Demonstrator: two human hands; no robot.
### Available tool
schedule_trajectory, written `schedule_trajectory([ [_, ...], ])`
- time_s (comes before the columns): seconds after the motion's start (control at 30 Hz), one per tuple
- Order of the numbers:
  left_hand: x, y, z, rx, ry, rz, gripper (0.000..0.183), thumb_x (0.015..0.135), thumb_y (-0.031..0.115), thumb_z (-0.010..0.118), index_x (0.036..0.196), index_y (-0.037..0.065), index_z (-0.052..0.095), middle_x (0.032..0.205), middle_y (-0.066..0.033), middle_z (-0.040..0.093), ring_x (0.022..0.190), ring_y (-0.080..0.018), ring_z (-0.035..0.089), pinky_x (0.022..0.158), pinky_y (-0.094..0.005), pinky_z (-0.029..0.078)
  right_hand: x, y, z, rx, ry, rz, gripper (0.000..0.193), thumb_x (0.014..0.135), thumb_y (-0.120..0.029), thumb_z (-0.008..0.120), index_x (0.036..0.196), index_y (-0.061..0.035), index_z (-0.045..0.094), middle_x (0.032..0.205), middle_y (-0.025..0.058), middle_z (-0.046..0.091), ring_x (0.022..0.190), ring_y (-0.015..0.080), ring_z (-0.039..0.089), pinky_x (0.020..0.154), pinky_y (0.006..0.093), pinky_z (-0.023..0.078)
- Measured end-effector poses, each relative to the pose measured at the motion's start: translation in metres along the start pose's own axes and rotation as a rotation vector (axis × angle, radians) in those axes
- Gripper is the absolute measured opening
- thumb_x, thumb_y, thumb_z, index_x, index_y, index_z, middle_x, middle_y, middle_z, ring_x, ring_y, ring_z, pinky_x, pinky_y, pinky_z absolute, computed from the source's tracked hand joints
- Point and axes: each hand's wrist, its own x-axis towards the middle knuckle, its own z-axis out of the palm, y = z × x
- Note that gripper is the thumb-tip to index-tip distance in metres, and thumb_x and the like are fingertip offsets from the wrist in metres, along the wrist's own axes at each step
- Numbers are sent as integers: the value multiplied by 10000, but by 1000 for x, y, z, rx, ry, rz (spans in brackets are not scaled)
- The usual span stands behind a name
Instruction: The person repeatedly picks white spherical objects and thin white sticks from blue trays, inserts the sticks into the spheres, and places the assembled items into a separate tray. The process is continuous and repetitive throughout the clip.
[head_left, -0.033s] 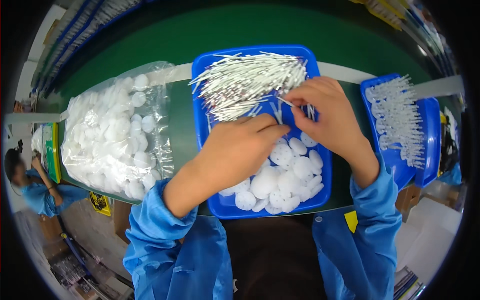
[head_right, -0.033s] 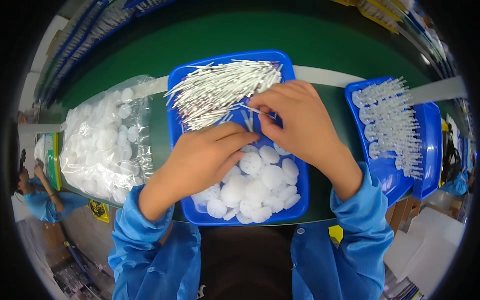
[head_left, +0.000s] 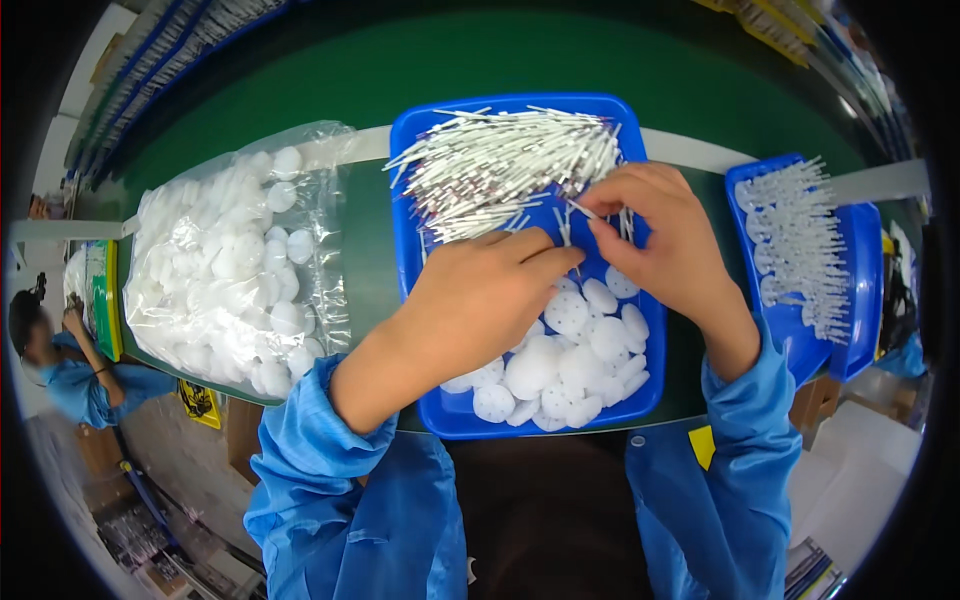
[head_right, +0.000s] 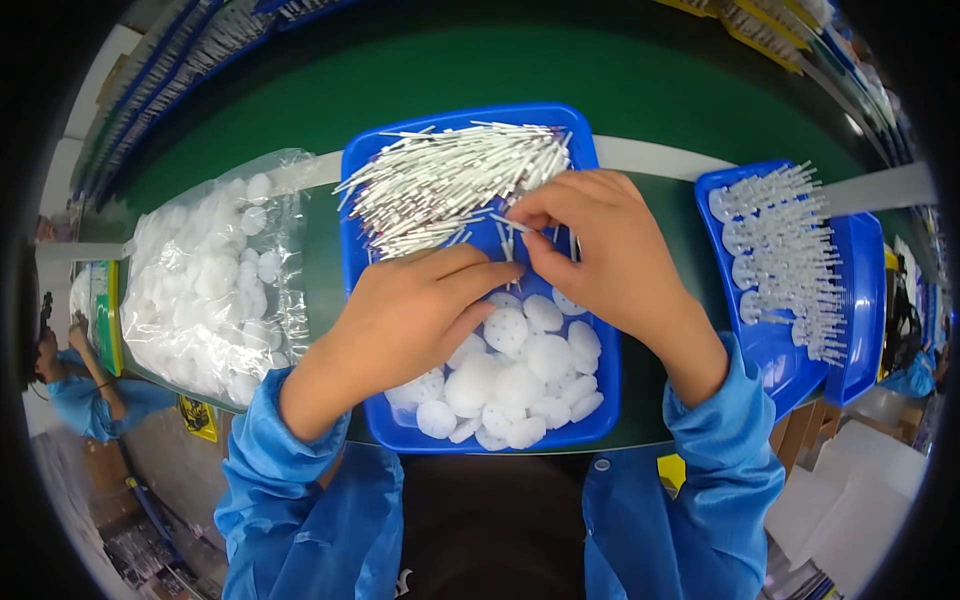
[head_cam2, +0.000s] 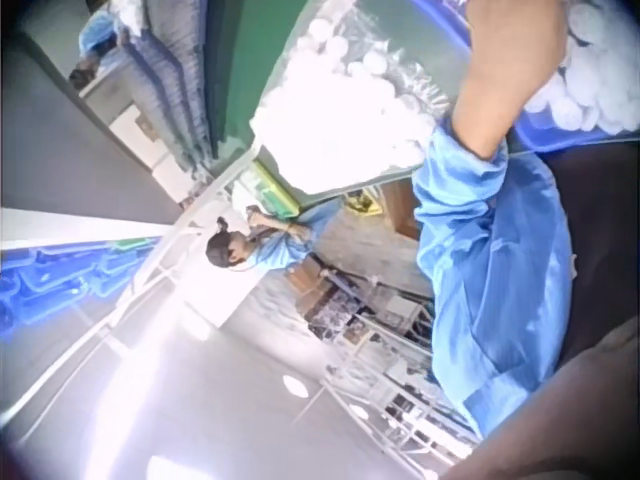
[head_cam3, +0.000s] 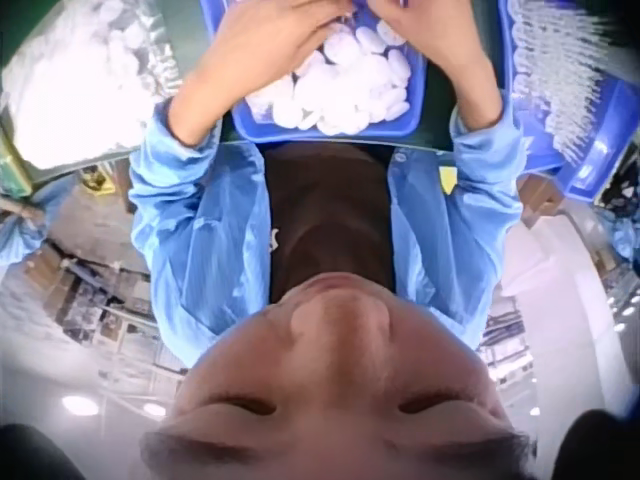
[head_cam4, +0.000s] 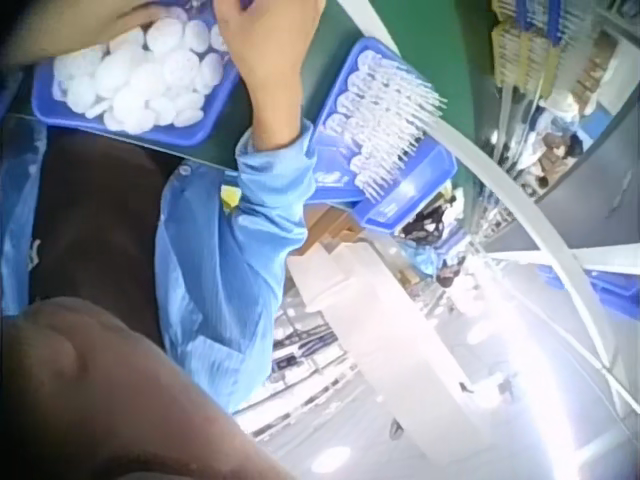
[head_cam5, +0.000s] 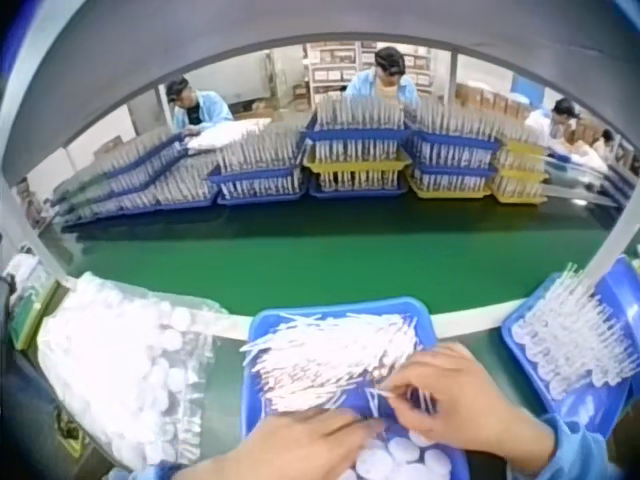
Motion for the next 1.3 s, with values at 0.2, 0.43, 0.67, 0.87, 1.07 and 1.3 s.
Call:
schedule_trajectory([
  [0.2,3,-12,2,-133,-128,108,333,877,41,767,1198,126,736,1114,-73,737,942,-321,748,789,-434,618,-20,6,-1,558,106,286,129,933,14,776,1002,-23,674,908,29,715,902,125,733,775,267,553],
  [0.43,2,-1,-14,-260,-213,-132,376,840,-18,779,1189,118,751,1050,-69,678,984,-289,718,783,-404,595,-22,-11,-14,518,-46,241,132,987,20,720,1117,19,697,997,71,777,987,206,812,864,313,623],
  [0.67,-16,-27,-35,-438,201,-216,261,800,-118,774,957,81,835,974,-36,607,930,-192,632,778,-315,504,2,-15,12,916,-294,466,141,1073,-14,617,1205,6,663,1083,90,781,1088,171,770,937,320,603],
  [0.87,5,-36,-20,-736,417,-115,316,880,-62,739,1182,27,764,1126,-72,651,1011,-157,652,767,-253,552,24,-2,18,1236,-7,404,171,1091,-69,668,1238,10,705,1117,126,794,1050,176,761,941,311,596],
  [1.07,24,-25,8,-1038,525,-326,225,974,-53,730,1184,28,736,1176,-58,656,1058,-131,676,781,-250,573,12,-2,20,1146,150,332,146,1046,-24,730,1180,31,749,1108,146,800,1025,197,780,917,329,630],
  [1.3,16,-36,18,-958,435,-288,367,969,-70,745,1329,4,745,1239,-92,674,1095,-139,703,842,-245,622,14,-16,33,744,127,369,225,946,-18,823,1162,-2,764,971,84,838,830,123,799,755,260,632],
])
